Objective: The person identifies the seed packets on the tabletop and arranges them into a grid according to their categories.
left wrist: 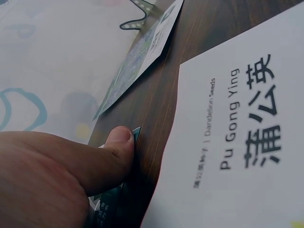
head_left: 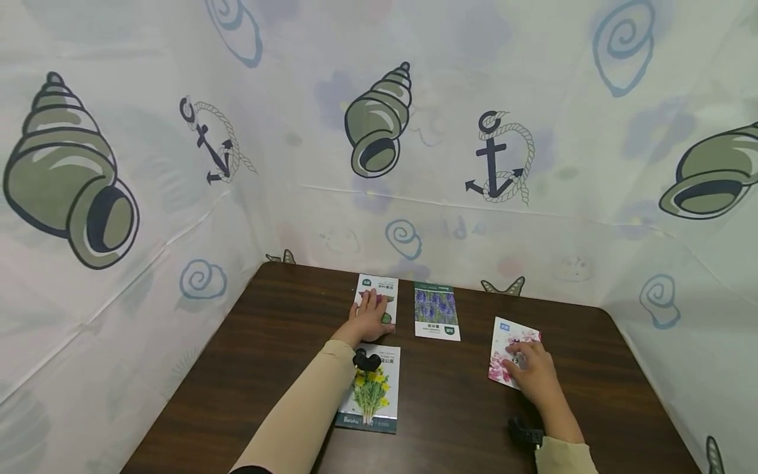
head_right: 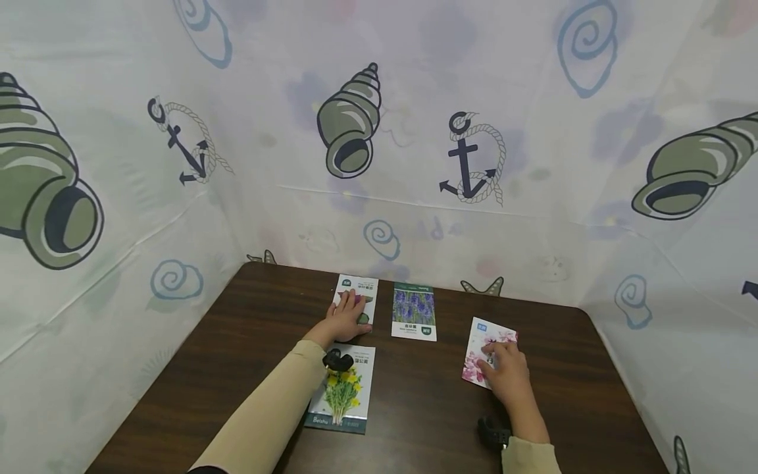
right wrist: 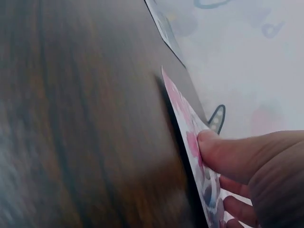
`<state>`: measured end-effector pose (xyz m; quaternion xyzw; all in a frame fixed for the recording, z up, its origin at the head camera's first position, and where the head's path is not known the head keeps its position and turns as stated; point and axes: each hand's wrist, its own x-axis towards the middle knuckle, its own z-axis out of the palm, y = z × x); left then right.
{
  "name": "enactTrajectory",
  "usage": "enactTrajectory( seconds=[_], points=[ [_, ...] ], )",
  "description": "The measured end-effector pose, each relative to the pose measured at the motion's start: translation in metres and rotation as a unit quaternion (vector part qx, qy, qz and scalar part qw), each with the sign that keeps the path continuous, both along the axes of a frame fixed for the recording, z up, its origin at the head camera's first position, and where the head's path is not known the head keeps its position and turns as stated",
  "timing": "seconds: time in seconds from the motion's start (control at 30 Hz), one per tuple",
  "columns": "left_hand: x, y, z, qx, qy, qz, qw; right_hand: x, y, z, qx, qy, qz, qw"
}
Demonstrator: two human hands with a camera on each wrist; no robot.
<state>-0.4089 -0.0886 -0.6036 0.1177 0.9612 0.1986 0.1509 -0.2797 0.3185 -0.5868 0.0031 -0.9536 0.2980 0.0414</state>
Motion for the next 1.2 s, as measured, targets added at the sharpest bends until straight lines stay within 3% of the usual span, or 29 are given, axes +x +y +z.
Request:
enactTrajectory(
  seconds=[0.33,0.8,1.2],
  points=[
    [0.006,0.001,0.006,0.016,-0.005,0.001,0.9999,0.0,-0.005,0.003,0.013,-0.058,0.03,0.998],
    [-0.001,-0.001,0.0,-0.009,-0.005,0.0,1.0,0.01,-0.019,-0.001,0.016,-0.045,0.031,0.998],
    [-0.002,0.0,-0.001,-0.004,-0.001,-0.002,1.0,0.033,-0.036,-0.002,0.029,-0.047,0.038,0.998]
  ],
)
